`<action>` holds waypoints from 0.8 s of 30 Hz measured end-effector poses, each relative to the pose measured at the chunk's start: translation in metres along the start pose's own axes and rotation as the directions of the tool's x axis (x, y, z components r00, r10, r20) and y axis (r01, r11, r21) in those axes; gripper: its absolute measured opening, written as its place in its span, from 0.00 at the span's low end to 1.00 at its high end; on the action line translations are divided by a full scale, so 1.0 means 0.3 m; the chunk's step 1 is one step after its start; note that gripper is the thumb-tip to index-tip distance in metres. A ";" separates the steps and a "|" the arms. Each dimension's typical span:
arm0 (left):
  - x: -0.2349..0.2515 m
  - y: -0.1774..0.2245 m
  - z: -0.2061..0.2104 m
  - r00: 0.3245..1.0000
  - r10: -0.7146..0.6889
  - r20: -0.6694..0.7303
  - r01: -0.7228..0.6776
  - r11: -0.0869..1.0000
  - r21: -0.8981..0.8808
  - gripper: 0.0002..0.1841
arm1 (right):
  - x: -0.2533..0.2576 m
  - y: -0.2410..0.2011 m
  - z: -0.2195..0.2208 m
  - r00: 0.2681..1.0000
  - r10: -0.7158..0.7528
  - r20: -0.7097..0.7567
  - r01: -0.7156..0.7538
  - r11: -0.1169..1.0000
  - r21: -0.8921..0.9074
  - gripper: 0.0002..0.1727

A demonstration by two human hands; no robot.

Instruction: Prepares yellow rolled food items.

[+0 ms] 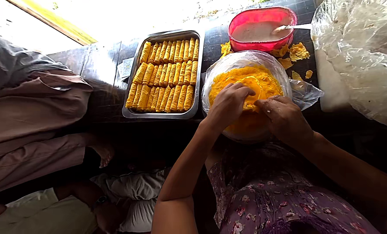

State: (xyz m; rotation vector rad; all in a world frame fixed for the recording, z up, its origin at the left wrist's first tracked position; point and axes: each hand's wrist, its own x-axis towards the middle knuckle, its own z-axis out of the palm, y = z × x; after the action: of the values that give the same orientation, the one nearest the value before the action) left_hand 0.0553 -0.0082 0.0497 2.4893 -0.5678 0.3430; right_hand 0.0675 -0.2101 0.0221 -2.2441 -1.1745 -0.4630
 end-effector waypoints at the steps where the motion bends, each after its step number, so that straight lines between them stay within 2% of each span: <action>1: 0.033 -0.011 0.011 0.998 -0.013 0.064 0.015 0.999 -0.029 0.12 | -0.001 -0.002 0.003 1.000 -0.003 0.000 0.003 1.000 -0.010 0.13; 3: 0.104 -0.007 0.024 0.975 -0.126 0.183 0.135 0.990 -0.035 0.16 | -0.005 -0.002 0.010 1.000 0.004 -0.007 -0.004 1.000 -0.022 0.13; 6: 0.202 0.044 0.020 0.861 -0.400 0.314 0.386 0.916 0.108 0.25 | -0.010 0.000 0.019 0.999 0.003 -0.040 -0.004 1.000 -0.025 0.13; 8: 0.247 0.066 0.025 0.796 -0.492 0.353 0.440 0.870 0.221 0.22 | -0.013 -0.002 0.018 0.999 0.002 -0.041 -0.003 1.000 -0.027 0.13; 9: 0.260 0.063 0.025 0.790 -0.497 0.360 0.434 0.867 0.244 0.18 | -0.014 -0.003 0.016 0.999 0.003 -0.033 -0.004 1.000 -0.030 0.13; 11: 0.272 0.042 0.015 0.800 -0.478 0.363 0.415 0.877 0.241 0.14 | -0.016 -0.002 0.017 0.999 0.011 -0.033 -0.012 1.000 -0.021 0.14; 13: 0.276 0.029 -0.003 0.797 -0.477 0.371 0.429 0.879 0.209 0.13 | -0.019 0.001 0.021 0.999 0.011 -0.037 -0.012 1.000 -0.019 0.14; 15: 0.265 0.023 -0.010 0.836 -0.434 0.336 0.404 0.901 0.158 0.12 | -0.021 0.001 0.025 0.999 0.010 -0.049 -0.010 1.000 -0.014 0.14; 17: 0.242 0.003 0.006 0.941 -0.249 0.228 0.233 0.968 0.097 0.09 | -0.025 0.003 0.029 0.999 0.012 -0.046 -0.012 1.000 -0.008 0.13; 19: 0.230 -0.026 0.010 0.983 -0.033 0.179 0.028 0.999 0.029 0.06 | -0.028 0.006 0.030 0.999 0.009 -0.048 -0.009 1.000 -0.001 0.14; 20: 0.232 -0.035 -0.002 0.974 0.028 0.224 -0.027 1.000 -0.005 0.09 | -0.029 0.007 0.030 0.999 0.008 -0.048 -0.008 1.000 0.002 0.14; 22: 0.242 -0.046 -0.029 0.932 0.062 0.358 -0.053 0.998 -0.034 0.21 | -0.032 0.008 0.032 0.999 0.009 -0.050 -0.009 1.000 -0.001 0.14; 23: 0.250 -0.052 -0.041 0.909 0.060 0.413 -0.051 0.998 -0.032 0.25 | -0.032 0.008 0.033 0.999 0.009 -0.053 -0.010 1.000 -0.006 0.15; 24: 0.260 -0.059 -0.046 0.897 0.065 0.438 -0.058 0.998 -0.030 0.23 | -0.033 0.008 0.034 0.998 0.011 -0.054 -0.012 1.000 -0.010 0.16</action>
State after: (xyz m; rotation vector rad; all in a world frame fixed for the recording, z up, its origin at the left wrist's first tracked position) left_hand 0.1302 -0.0118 0.0804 2.5443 -0.8240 -0.2128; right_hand 0.0644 -0.2113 0.0081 -2.2316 -1.1340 -0.5227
